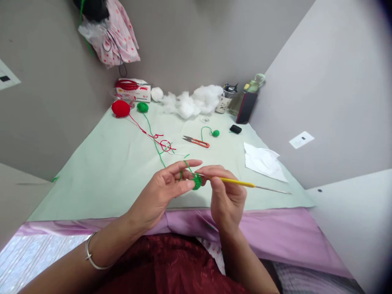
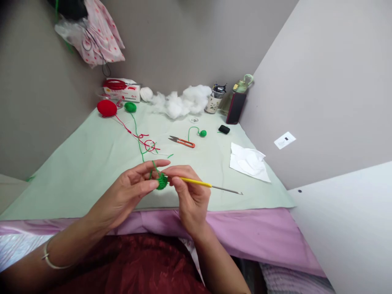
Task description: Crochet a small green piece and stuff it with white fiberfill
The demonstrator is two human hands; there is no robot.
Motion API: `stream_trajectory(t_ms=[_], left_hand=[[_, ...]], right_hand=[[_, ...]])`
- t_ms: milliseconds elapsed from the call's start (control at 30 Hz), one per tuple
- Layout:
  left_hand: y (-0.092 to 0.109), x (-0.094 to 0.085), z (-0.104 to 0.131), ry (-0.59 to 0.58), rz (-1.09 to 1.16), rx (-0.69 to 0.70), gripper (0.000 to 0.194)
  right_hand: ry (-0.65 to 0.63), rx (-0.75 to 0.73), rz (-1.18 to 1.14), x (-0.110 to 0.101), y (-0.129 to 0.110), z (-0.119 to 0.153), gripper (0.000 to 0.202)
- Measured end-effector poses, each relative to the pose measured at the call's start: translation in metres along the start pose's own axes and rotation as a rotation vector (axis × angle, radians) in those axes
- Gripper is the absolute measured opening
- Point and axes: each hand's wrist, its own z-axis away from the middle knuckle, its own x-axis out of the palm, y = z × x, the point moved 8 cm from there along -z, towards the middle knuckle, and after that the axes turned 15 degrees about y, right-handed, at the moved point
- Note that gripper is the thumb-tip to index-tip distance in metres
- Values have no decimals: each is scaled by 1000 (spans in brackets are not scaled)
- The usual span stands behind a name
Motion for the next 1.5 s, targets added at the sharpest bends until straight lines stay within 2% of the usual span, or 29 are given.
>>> stream_trajectory(t_ms=[133, 267, 433, 633, 933, 1067, 1267, 1500], left_hand=[[1, -5, 1, 30, -78, 63, 32], [0, -8, 0, 55, -135, 80, 31], [1, -7, -1, 65, -104, 76, 41], [2, -5, -2, 49, -82, 73, 39], [2, -11, -1, 89, -105, 67, 40], [2, -12, -2, 99, -117, 80, 43], [3, -10, -2, 89, -100, 78, 41], [1, -10, -3, 92, -86, 53, 54]], right_hand=[[28, 67, 17, -2, 8, 1, 17], [23, 72, 10, -3, 7, 2, 17], [13, 68, 30, -1, 6, 3, 18], [15, 79, -2, -1, 9, 4, 17], [60, 120, -14, -7, 9, 2, 20], [76, 86, 3, -8, 3, 2, 21], [105, -49, 52, -7, -7, 5, 20], [106, -87, 70, -5, -10, 7, 21]])
